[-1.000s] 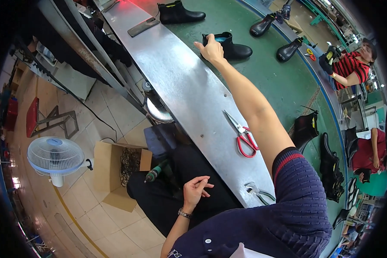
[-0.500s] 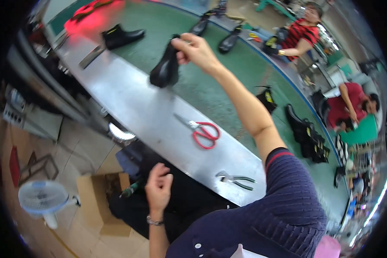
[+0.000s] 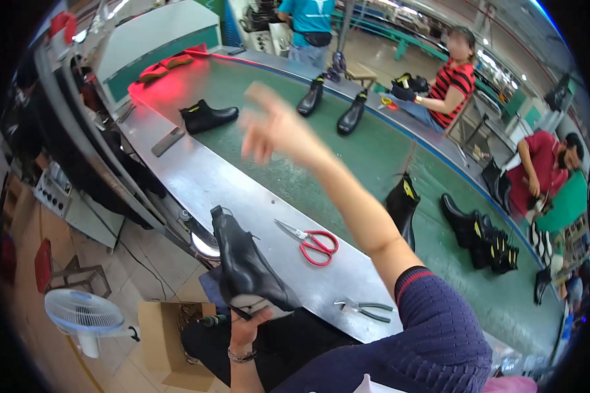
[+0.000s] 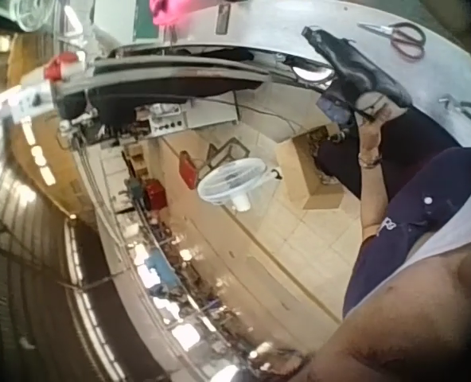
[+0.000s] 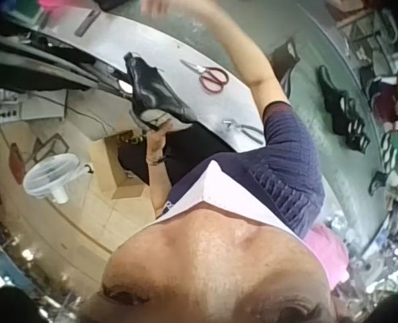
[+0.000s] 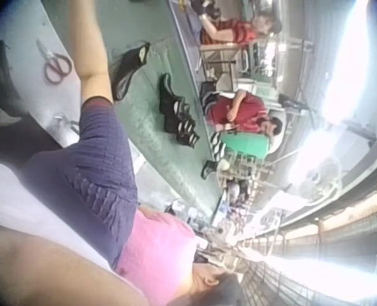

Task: Manually assemble and inspect shoe components using tools like pliers and scissors at a factory workbench.

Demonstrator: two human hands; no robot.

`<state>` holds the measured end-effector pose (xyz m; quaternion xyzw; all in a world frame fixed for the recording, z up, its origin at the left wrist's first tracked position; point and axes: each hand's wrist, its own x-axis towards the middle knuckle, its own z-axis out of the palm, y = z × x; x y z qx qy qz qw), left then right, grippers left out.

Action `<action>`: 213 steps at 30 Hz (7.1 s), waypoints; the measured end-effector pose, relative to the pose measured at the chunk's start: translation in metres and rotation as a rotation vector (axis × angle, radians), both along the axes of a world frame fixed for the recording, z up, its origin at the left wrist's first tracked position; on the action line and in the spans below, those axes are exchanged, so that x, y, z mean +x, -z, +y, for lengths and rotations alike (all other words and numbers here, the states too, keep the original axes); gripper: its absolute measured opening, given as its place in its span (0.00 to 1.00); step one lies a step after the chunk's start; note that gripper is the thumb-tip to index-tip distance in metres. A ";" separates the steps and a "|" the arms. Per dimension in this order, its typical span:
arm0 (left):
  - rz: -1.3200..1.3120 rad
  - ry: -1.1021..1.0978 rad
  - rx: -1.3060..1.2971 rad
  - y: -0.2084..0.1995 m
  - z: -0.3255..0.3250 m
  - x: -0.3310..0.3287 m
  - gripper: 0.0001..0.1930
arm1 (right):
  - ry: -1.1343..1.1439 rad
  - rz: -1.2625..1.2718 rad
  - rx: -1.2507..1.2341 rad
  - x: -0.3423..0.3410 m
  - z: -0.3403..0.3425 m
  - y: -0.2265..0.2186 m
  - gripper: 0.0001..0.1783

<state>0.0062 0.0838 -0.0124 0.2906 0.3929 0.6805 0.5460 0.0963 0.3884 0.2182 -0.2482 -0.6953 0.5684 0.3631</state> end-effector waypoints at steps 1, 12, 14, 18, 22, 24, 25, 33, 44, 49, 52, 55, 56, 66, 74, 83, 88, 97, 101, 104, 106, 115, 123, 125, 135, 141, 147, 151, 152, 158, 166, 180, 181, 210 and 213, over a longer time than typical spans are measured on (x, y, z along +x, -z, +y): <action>-0.091 -0.049 -0.061 -0.006 0.003 0.005 0.25 | 0.069 0.181 0.056 0.004 0.059 -0.014 0.31; -0.239 -0.358 -0.196 0.007 -0.070 0.001 0.25 | -0.321 -0.163 -0.347 -0.006 -0.095 0.123 0.17; -0.193 -0.367 -0.189 0.004 -0.081 0.006 0.24 | -0.282 -0.173 -0.533 0.010 -0.116 0.181 0.16; -0.155 -0.399 -0.222 0.002 -0.100 0.008 0.21 | -0.275 -0.330 -0.690 0.037 -0.159 0.251 0.14; -0.172 -0.394 -0.214 0.010 -0.108 0.011 0.22 | -0.264 -0.364 -0.768 0.058 -0.171 0.275 0.14; -0.197 -0.446 -0.202 0.009 -0.108 0.016 0.23 | -0.231 -0.375 -0.736 0.064 -0.177 0.278 0.14; -0.212 -0.415 -0.213 0.017 -0.112 0.015 0.23 | -0.221 -0.372 -0.727 0.066 -0.180 0.276 0.15; -0.183 -0.437 -0.279 0.027 -0.129 0.018 0.23 | -0.426 -0.357 -0.550 0.043 -0.219 0.218 0.19; -0.008 -0.214 -0.222 0.017 -0.111 0.010 0.56 | -0.397 -0.368 0.287 0.028 -0.257 0.162 0.44; 0.152 -0.191 -0.210 0.018 -0.113 0.002 0.63 | -0.429 -0.345 0.321 0.039 -0.261 0.173 0.38; 0.254 -0.196 -0.163 0.026 -0.119 0.002 0.65 | -0.484 -0.321 0.365 0.049 -0.261 0.184 0.37; 0.153 -0.191 -0.167 0.030 -0.124 0.004 0.66 | -0.507 -0.295 0.363 0.056 -0.262 0.190 0.38; 0.104 -0.188 -0.169 0.031 -0.125 0.004 0.67 | -0.512 -0.297 0.365 0.056 -0.262 0.190 0.38; 0.021 -0.223 -0.186 0.028 -0.144 0.001 0.66 | -0.558 -0.313 0.087 0.068 -0.249 0.168 0.29; -0.102 -0.006 -0.301 0.032 -0.135 0.019 0.55 | -0.649 -0.304 0.279 0.043 -0.202 0.156 0.32; 0.095 0.194 -0.372 0.051 -0.156 0.023 0.50 | -0.960 -0.311 0.163 0.035 -0.199 0.174 0.25; 0.257 0.138 -0.502 0.046 -0.155 0.019 0.50 | -0.964 -0.378 0.178 0.026 -0.203 0.160 0.22; -0.129 -0.468 -0.438 0.027 -0.226 -0.013 0.30 | -0.037 -0.686 0.214 0.119 -0.209 0.190 0.26; -0.334 -0.548 -0.516 -0.013 -0.212 -0.029 0.23 | 0.142 -1.095 0.533 0.226 -0.229 0.244 0.36; -0.375 -0.482 -0.589 -0.018 -0.207 -0.038 0.27 | 0.085 -1.267 0.392 0.245 -0.250 0.239 0.36; -0.311 -0.372 -0.684 -0.025 -0.189 -0.049 0.30 | 0.041 -1.227 0.372 0.254 -0.249 0.250 0.35; -0.299 -0.135 -0.597 -0.019 -0.132 -0.061 0.41 | 0.173 -0.622 -0.983 0.208 -0.213 0.203 0.25; 0.109 -0.116 -0.444 -0.021 -0.141 -0.071 0.40 | -0.453 -0.545 -1.129 0.116 -0.208 0.128 0.39; -0.090 -0.199 -0.324 -0.019 -0.146 -0.090 0.37 | -0.564 -0.626 -0.953 0.079 -0.212 0.109 0.44; 0.455 -0.594 -0.385 -0.018 -0.082 -0.105 0.20 | -0.733 -0.649 -0.720 -0.050 -0.234 0.109 0.38; 0.694 -0.727 -0.473 -0.023 -0.079 -0.098 0.14 | -0.834 -0.751 -0.697 -0.089 -0.219 0.115 0.34; 0.896 -0.803 -0.465 -0.020 -0.079 -0.090 0.12 | -0.845 -0.911 -0.336 -0.091 -0.232 0.109 0.34; 0.988 -0.770 -0.446 -0.021 -0.083 -0.090 0.12 | -0.792 -0.890 -0.120 -0.076 -0.244 0.117 0.36; 0.984 -0.753 -0.408 -0.021 -0.085 -0.092 0.11 | -0.788 -0.889 -0.122 -0.073 -0.245 0.121 0.36; 0.848 -0.650 -0.236 -0.017 -0.096 -0.103 0.08 | -0.756 -0.869 0.177 -0.058 -0.253 0.132 0.39; 1.021 -0.595 -0.209 -0.018 -0.101 -0.104 0.11 | -0.832 -0.951 0.183 -0.068 -0.231 0.108 0.42; 1.252 -0.530 -0.221 -0.024 -0.101 -0.105 0.14 | -0.725 -1.044 0.401 -0.062 -0.243 0.109 0.40; 1.313 -0.503 -0.246 -0.024 -0.101 -0.105 0.16 | -0.758 -1.116 0.427 -0.067 -0.241 0.104 0.39; 0.914 -0.573 -0.365 -0.029 -0.100 -0.097 0.13 | -0.553 -0.637 0.879 -0.084 -0.242 0.118 0.44; 0.717 -0.562 -0.374 -0.030 -0.105 -0.100 0.15 | -0.726 -0.996 1.004 -0.084 -0.228 0.123 0.45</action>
